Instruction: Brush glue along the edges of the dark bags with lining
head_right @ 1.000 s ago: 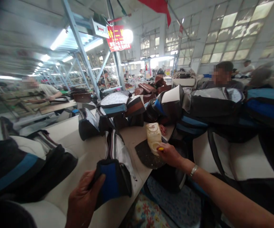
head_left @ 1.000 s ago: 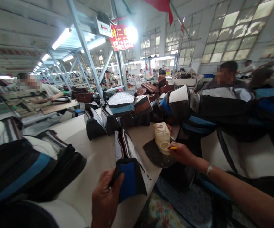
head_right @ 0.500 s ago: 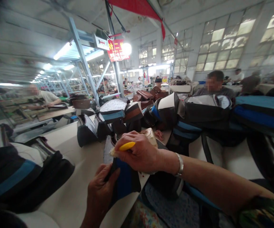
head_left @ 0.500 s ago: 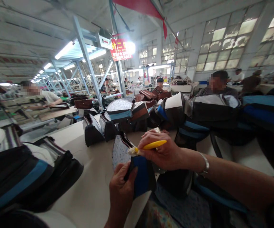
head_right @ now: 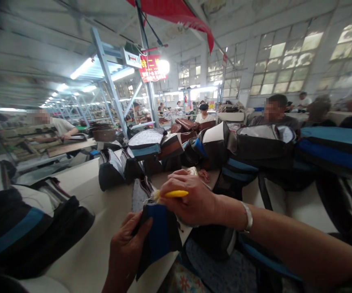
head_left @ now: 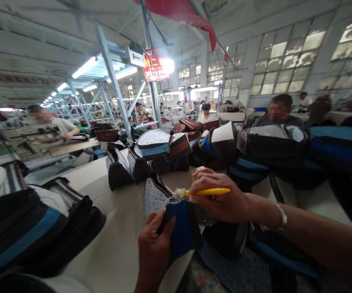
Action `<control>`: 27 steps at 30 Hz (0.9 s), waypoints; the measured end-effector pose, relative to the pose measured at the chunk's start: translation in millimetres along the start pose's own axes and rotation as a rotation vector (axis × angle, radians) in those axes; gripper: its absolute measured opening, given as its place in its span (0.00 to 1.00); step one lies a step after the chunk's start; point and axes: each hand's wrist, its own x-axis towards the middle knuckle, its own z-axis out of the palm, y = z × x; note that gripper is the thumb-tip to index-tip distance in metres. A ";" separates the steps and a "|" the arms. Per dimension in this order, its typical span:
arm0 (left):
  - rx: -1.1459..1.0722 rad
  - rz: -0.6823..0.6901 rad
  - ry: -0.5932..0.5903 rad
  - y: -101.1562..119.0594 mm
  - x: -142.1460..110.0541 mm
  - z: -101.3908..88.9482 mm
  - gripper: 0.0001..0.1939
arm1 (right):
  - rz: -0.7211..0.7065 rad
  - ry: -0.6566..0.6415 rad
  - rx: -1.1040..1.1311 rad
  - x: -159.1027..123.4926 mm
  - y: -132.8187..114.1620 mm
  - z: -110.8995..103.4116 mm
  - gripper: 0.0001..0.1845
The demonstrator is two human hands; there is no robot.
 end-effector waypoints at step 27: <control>1.018 0.772 0.165 -1.5 -13.4 32.3 0.12 | 0.084 -0.252 -0.181 22.8 -7.9 0.2 0.08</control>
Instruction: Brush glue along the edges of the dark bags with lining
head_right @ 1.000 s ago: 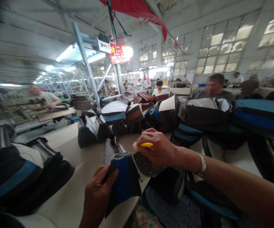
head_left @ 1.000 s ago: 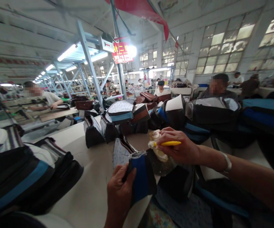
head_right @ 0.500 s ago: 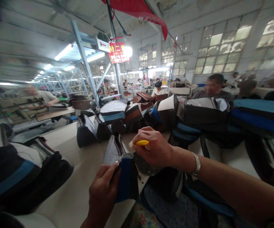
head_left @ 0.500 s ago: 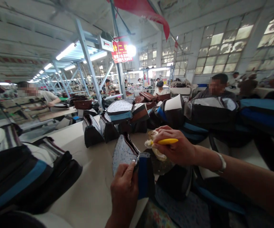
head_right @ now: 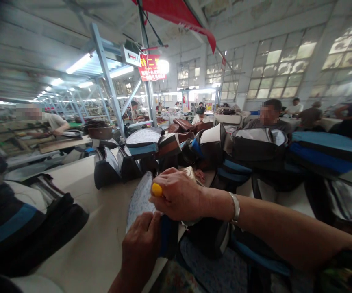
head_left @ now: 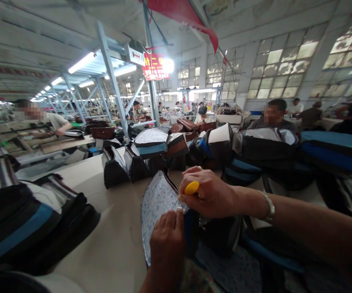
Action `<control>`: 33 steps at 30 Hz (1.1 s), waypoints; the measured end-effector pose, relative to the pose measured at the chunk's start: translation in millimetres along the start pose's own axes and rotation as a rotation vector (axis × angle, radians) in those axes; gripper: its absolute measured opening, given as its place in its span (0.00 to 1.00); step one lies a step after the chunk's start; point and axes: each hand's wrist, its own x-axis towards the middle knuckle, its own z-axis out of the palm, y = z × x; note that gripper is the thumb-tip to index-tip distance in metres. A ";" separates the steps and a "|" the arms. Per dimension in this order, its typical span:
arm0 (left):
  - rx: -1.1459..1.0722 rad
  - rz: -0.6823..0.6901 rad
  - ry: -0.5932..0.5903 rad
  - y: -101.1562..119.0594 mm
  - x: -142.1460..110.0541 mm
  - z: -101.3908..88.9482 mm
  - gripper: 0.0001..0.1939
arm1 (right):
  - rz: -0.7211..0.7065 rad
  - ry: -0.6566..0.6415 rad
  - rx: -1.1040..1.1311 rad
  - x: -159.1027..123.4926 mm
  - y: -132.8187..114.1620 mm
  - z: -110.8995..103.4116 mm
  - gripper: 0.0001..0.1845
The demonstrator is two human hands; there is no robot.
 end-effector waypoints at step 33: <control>-0.254 -0.701 0.060 -48.9 -104.4 -29.0 0.29 | 1.190 0.645 2.223 -2.5 -55.8 157.8 0.16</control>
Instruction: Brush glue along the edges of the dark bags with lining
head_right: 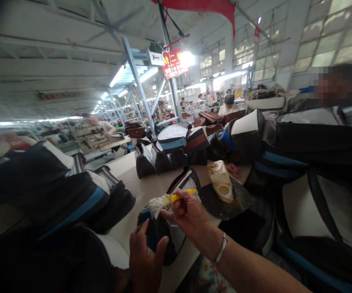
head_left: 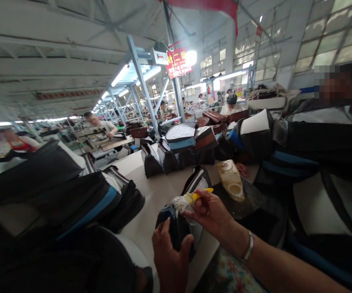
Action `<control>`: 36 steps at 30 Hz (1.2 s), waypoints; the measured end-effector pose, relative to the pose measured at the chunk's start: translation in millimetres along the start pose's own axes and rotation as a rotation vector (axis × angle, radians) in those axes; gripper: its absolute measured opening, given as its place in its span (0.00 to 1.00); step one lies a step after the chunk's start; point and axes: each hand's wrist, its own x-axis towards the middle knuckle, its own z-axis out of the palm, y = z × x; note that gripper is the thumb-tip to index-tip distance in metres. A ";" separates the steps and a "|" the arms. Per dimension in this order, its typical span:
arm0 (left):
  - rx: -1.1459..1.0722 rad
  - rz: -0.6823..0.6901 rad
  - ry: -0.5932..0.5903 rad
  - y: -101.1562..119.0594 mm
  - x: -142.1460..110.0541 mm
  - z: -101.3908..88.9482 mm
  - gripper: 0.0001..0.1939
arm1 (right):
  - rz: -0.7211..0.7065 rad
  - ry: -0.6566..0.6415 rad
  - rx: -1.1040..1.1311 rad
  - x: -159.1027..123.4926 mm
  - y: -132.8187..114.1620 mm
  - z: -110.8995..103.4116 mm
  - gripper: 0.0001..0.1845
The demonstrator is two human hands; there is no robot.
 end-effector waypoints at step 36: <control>-0.092 -0.001 -0.372 -21.1 162.7 -43.6 0.18 | -1.212 -0.111 -0.864 -44.1 -106.6 27.6 0.04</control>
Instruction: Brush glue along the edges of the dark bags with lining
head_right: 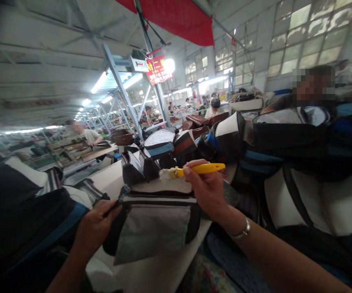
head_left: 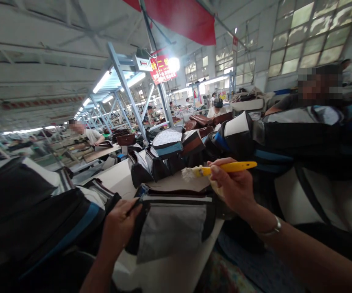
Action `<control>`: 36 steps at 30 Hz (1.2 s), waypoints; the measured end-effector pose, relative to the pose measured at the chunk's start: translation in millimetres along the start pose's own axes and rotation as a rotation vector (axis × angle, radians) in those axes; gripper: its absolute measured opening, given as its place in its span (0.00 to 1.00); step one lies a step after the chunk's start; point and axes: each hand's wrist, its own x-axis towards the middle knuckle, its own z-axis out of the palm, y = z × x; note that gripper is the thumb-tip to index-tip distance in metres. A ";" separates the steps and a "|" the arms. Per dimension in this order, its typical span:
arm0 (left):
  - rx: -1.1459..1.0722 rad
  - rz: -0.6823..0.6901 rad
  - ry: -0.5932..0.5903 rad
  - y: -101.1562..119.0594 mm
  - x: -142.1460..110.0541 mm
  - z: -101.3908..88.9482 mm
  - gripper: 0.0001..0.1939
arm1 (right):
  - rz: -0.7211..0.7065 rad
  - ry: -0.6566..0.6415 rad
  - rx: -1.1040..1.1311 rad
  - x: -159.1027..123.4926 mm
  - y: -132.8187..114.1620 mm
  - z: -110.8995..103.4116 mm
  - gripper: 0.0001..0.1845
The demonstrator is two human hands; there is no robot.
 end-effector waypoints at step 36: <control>0.372 0.518 0.349 62.9 -95.9 139.8 0.08 | -0.364 -0.765 -0.559 -1.0 5.5 38.2 0.08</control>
